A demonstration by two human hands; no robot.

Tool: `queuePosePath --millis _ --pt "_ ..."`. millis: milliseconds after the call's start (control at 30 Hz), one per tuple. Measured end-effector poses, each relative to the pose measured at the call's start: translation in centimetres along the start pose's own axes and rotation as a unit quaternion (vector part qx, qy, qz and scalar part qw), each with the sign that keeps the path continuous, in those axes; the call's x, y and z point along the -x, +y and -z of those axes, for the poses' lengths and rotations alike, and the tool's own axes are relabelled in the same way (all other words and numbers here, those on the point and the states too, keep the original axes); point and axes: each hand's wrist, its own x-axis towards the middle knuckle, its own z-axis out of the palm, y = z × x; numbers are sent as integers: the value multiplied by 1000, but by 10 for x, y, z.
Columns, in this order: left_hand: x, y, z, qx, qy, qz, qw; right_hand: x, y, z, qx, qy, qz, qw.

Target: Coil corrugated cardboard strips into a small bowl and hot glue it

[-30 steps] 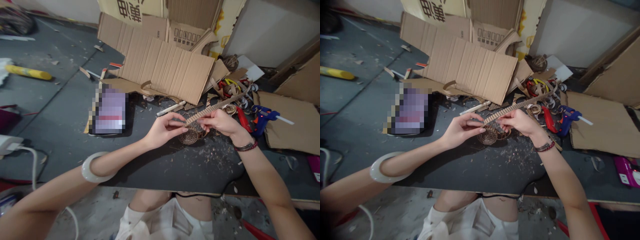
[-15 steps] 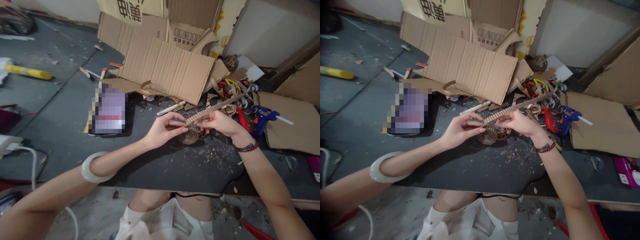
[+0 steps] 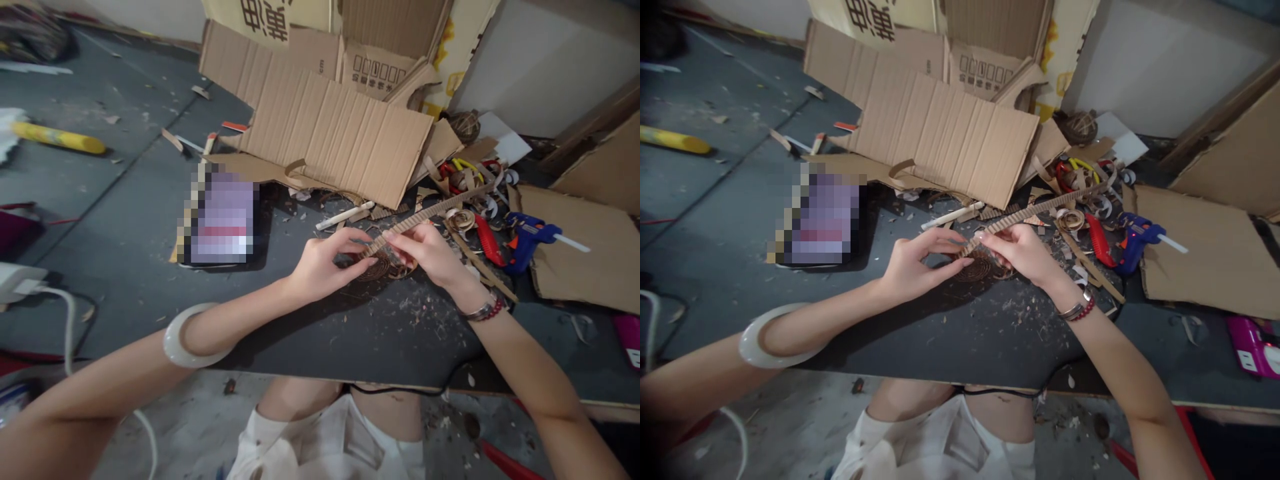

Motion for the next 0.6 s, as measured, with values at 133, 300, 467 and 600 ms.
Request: queuePosePath --millis 133,300,467,600 --pt "1 1 -1 -18 3 -14 1000 2 2 -7 -4 45 11 999" --pt "2 2 -2 -15 13 -12 1000 5 2 -11 29 93 31 995" --pt "2 2 -2 -18 23 -19 999 7 -2 -13 42 103 32 993" --pt "3 2 -2 -17 22 -22 999 8 -4 -13 43 80 31 995"
